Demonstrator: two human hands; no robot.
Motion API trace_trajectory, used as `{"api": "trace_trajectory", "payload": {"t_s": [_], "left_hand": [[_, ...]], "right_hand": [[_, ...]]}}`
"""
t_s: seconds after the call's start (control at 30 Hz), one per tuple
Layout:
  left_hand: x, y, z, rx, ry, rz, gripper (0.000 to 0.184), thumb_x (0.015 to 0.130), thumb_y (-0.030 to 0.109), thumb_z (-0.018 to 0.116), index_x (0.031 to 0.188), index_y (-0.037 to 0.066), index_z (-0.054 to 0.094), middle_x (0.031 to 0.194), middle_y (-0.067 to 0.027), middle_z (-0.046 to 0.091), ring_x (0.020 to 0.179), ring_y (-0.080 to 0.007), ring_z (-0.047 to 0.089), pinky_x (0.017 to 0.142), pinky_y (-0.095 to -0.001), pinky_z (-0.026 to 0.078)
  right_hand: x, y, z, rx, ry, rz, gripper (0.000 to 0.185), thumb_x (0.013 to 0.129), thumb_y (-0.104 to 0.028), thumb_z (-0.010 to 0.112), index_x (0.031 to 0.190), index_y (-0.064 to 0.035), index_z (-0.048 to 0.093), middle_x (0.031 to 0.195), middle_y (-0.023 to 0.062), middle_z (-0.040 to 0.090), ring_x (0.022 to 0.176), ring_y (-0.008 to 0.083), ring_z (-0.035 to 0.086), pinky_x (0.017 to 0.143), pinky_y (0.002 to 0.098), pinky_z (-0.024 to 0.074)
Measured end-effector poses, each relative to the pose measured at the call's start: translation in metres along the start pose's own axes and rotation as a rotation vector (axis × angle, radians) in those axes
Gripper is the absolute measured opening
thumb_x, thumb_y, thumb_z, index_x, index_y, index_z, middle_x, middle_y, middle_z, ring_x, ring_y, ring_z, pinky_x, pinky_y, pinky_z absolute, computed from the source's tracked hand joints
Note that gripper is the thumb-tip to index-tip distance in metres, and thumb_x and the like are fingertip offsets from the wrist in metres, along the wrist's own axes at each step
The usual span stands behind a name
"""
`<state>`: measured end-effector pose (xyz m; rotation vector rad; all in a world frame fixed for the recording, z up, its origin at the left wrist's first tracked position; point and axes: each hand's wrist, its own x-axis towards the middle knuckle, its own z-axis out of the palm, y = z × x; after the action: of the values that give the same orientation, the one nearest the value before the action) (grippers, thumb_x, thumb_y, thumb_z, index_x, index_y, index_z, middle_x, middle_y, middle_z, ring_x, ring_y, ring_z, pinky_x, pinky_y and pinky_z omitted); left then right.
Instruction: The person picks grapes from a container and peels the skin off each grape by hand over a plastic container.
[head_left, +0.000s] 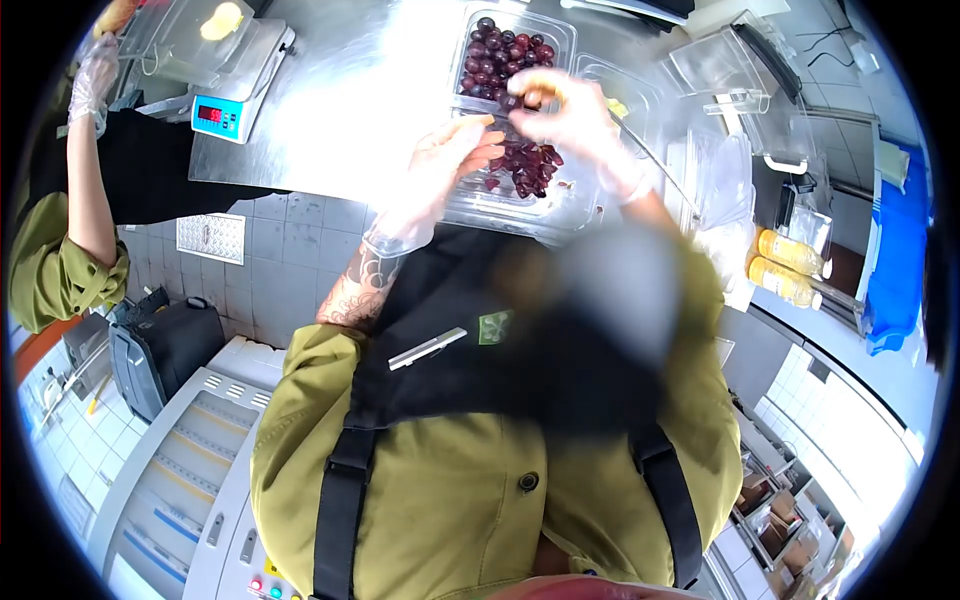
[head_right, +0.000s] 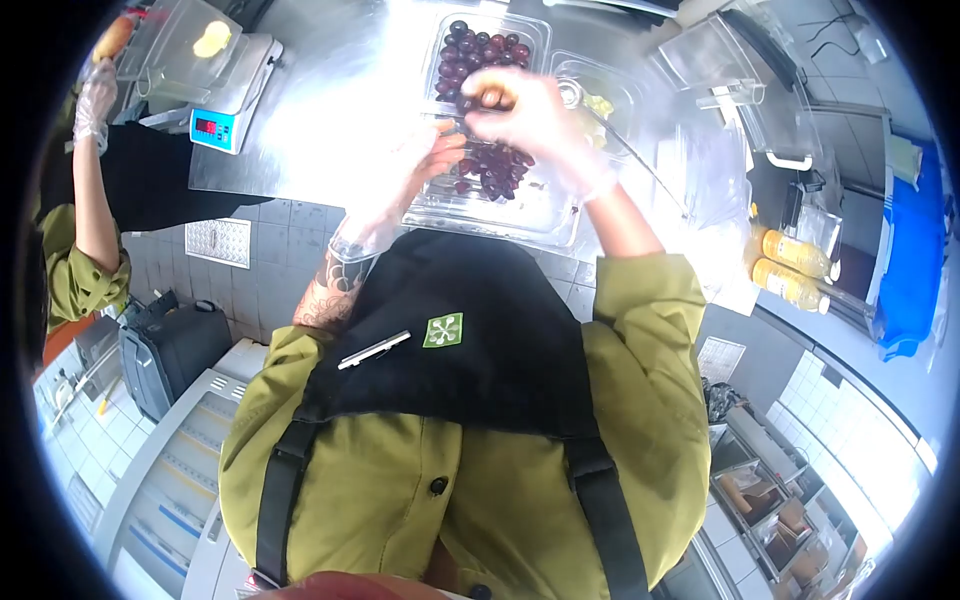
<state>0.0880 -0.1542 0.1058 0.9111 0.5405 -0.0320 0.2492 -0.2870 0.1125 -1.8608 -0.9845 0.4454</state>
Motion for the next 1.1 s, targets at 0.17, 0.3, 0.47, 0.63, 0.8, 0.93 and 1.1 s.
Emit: {"api": "trace_trajectory", "payload": {"t_s": [0.17,0.3,0.47,0.63,0.8,0.93,1.1], "left_hand": [[0.008,-0.016,0.012,-0.065,0.024,0.014,0.027,0.091,0.020,0.061,0.111,0.002,0.062,0.102,-0.0081,0.065,0.091,-0.0150,0.062,0.083,-0.0263,0.048],[0.012,-0.022,0.012,-0.130,0.005,-0.008,0.025,0.091,0.017,0.061,0.108,0.000,0.063,0.104,-0.0081,0.065,0.093,-0.0147,0.061,0.082,-0.0266,0.047],[0.013,-0.022,0.017,-0.091,-0.002,0.010,0.023,0.090,0.014,0.061,0.108,-0.001,0.062,0.108,-0.0090,0.062,0.097,-0.0166,0.059,0.083,-0.0284,0.046],[-0.001,-0.013,0.015,0.081,0.031,0.217,0.023,0.091,0.014,0.060,0.107,-0.001,0.064,0.105,-0.0078,0.064,0.092,-0.0125,0.059,0.080,-0.0241,0.047],[0.002,-0.009,0.017,0.103,0.087,0.140,0.021,0.090,0.014,0.061,0.105,-0.001,0.065,0.098,-0.0057,0.066,0.083,-0.0102,0.058,0.076,-0.0219,0.046],[0.001,-0.004,0.016,0.114,0.078,0.093,0.024,0.090,0.009,0.058,0.109,-0.005,0.061,0.101,-0.0103,0.065,0.085,-0.0149,0.061,0.076,-0.0248,0.048],[0.004,-0.011,-0.002,-0.133,-0.043,0.092,0.021,0.090,0.010,0.060,0.105,-0.004,0.062,0.100,-0.0109,0.065,0.088,-0.0171,0.063,0.083,-0.0281,0.050]], "right_hand": [[-0.044,-0.024,0.013,-0.024,0.069,-0.023,0.029,0.070,-0.006,0.078,0.097,-0.0028,0.069,0.099,0.0073,0.069,0.080,0.0104,0.066,0.075,0.0239,0.0535],[-0.056,-0.016,0.014,-0.023,0.156,-0.085,0.020,0.073,-0.005,0.075,0.092,-0.0011,0.071,0.099,0.0106,0.070,0.083,0.0155,0.069,0.075,0.0251,0.0543],[-0.061,-0.011,0.018,-0.206,0.248,-0.221,0.014,0.074,-0.005,0.071,0.087,-0.0008,0.070,0.095,0.0114,0.070,0.082,0.0215,0.069,0.073,0.0278,0.0556],[-0.054,-0.010,0.041,-0.427,0.344,-0.342,0.008,0.075,-0.008,0.067,0.083,-0.0053,0.067,0.090,0.0073,0.068,0.081,0.0236,0.067,0.071,0.0322,0.0548],[-0.050,-0.007,0.044,-0.494,0.365,-0.452,0.006,0.075,-0.007,0.064,0.080,-0.0081,0.064,0.091,0.0063,0.066,0.082,0.0219,0.064,0.067,0.0331,0.0539],[-0.047,-0.017,0.045,-0.153,0.395,-0.145,0.008,0.072,-0.009,0.070,0.076,-0.0063,0.064,0.076,0.0069,0.066,0.068,0.0231,0.065,0.062,0.0298,0.0537],[-0.053,-0.011,0.030,0.426,0.143,0.172,0.026,0.077,-0.009,0.070,0.102,-0.0004,0.069,0.087,0.0114,0.071,0.077,0.0104,0.067,0.070,0.0239,0.0535]]}}
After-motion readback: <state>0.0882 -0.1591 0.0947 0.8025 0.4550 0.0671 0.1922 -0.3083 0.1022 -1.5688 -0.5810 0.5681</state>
